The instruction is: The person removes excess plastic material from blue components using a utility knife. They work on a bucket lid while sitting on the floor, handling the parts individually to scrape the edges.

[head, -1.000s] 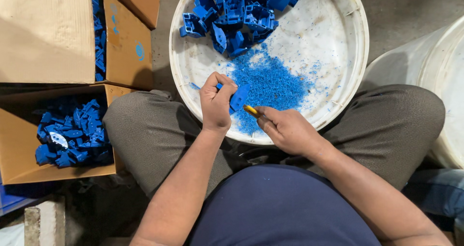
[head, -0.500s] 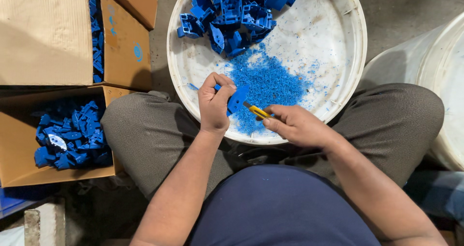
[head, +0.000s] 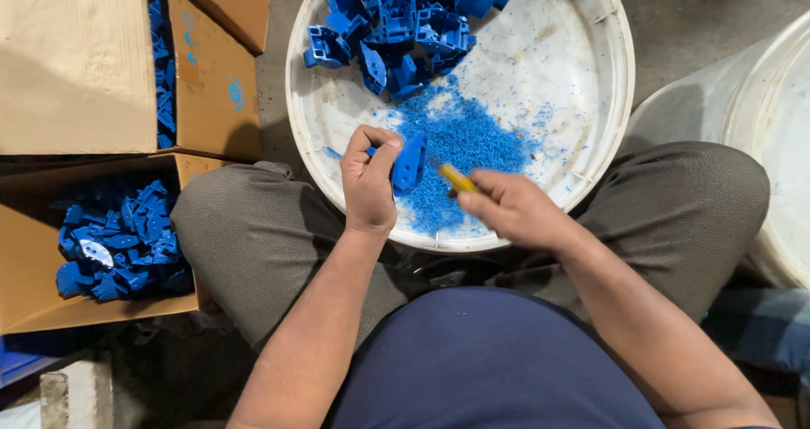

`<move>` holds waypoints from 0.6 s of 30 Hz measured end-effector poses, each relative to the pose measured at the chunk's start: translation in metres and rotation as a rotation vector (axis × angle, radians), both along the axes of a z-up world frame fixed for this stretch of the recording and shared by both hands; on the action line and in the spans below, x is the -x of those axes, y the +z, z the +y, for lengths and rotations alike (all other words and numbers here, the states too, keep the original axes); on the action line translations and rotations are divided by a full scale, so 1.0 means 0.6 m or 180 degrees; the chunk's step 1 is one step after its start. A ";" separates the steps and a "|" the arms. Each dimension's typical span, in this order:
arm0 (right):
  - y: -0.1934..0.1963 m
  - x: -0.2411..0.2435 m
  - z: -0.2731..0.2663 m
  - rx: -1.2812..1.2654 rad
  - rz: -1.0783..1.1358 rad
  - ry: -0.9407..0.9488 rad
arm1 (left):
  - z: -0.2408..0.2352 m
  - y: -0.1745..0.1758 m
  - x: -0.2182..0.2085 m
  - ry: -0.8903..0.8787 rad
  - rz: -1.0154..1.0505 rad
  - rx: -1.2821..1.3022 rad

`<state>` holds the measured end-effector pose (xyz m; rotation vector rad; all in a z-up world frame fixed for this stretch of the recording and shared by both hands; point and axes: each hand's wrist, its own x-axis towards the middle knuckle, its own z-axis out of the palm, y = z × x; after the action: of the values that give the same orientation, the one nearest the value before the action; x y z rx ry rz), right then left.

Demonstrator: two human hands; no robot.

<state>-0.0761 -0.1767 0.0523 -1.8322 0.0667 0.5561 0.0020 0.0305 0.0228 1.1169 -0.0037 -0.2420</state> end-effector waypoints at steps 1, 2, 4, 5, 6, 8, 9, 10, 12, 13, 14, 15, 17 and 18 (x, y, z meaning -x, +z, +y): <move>-0.006 0.001 -0.001 -0.0136 0.0026 -0.0264 | -0.004 0.000 0.003 -0.0056 0.0064 -0.0037; -0.014 0.000 0.002 -0.0270 0.0051 -0.0530 | -0.008 0.001 0.006 -0.0113 0.0128 -0.0074; -0.031 0.001 0.004 -0.0526 -0.0016 -0.0909 | -0.021 0.005 0.013 -0.0345 0.0214 -0.0100; -0.039 0.001 0.006 -0.0645 -0.0104 -0.0999 | -0.027 0.008 0.018 -0.0497 0.0238 -0.0086; -0.045 0.004 0.005 -0.0763 -0.0194 -0.1088 | -0.031 0.013 0.022 -0.0650 0.0261 -0.0070; -0.050 0.004 -0.001 -0.0721 -0.0281 -0.1165 | -0.031 0.025 0.024 -0.1115 -0.0113 -0.0998; -0.048 0.005 -0.003 -0.0710 -0.0335 -0.1188 | -0.027 0.033 0.024 -0.1327 -0.0316 -0.1470; -0.045 0.006 -0.003 -0.0436 -0.0477 -0.1131 | -0.023 0.040 0.024 -0.1457 -0.0527 -0.1872; -0.033 0.005 -0.001 0.0094 -0.0777 -0.1012 | -0.012 0.053 0.018 -0.1700 -0.0965 -0.2695; -0.026 0.005 -0.001 0.0212 -0.0857 -0.1018 | -0.008 0.057 0.014 -0.1723 -0.0928 -0.2610; -0.018 0.007 0.000 0.0330 -0.0936 -0.1024 | -0.005 0.060 0.011 -0.1746 -0.0892 -0.2526; -0.010 0.007 0.001 0.0442 -0.1025 -0.1013 | -0.002 0.061 0.008 -0.1750 -0.0856 -0.2447; 0.007 0.010 0.002 0.0671 -0.1069 -0.0923 | 0.006 0.061 0.005 -0.1669 -0.0601 -0.1843; 0.014 0.011 0.003 0.0777 -0.1097 -0.0874 | 0.012 0.061 0.003 -0.1619 -0.0481 -0.1548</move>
<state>-0.0827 -0.1748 0.0608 -2.0889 0.1559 0.0365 0.0003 0.0374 0.0595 1.6077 -0.3847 -0.6356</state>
